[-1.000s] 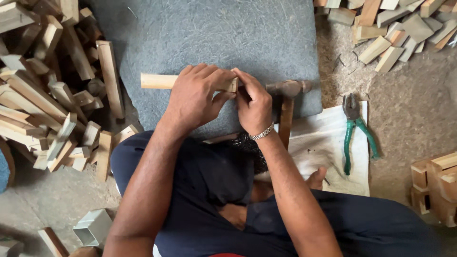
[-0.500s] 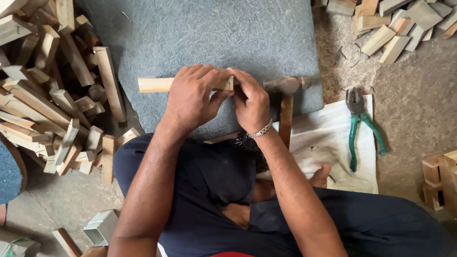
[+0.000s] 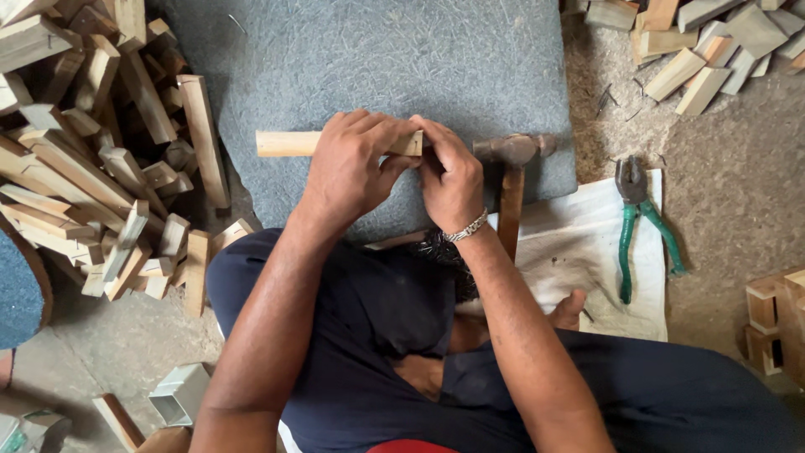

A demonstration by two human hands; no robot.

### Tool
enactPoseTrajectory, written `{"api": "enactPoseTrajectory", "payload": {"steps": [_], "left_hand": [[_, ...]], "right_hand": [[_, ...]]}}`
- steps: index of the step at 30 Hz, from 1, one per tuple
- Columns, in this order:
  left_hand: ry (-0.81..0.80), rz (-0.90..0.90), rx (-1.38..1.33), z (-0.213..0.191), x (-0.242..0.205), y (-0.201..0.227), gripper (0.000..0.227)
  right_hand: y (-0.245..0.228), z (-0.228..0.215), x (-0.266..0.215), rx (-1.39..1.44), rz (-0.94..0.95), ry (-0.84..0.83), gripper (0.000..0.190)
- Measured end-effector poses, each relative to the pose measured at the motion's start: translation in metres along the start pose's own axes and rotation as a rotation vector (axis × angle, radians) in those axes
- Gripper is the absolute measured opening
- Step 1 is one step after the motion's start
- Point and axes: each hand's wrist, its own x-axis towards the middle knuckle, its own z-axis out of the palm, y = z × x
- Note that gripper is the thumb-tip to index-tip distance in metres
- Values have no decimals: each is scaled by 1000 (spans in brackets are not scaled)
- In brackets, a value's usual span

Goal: The person assembles small rectangular wooden frames by hand, using a hammer to drive nails into the joints. They repeatedly pick up wooden pieces, align them, hammer nails, and place the finished frames aside.

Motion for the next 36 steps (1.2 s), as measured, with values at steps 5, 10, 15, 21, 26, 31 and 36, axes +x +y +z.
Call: {"api": "enactPoseTrajectory", "payload": {"steps": [5,10,15,21,26,31,36], "left_hand": [[40,-22,-53,4,-4,-5,39],[81,7,-75,6,-10,-12,36],[123,3,-75,16,-16,-22,56],[176,-55,-47,19,-22,-24,88],[112,-107,-36,17,-19,-27,119],[161,-106,-48,23,-20,-27,131],[111,-158,-47,25,-19,-26,129]], "right_hand": [[-25,-23,-19,-153,121,25,49],[-32,-54,-85,-666,17,301,56],[-21,-78,-133,592,1115,-85,37],[-78,-78,-132,670,1065,-32,30],[-157,-111,-110,62,683,-64,35],[-210,-169,-105,41,-44,305,28],[-181,-97,-113,-292,-175,376,27]]}}
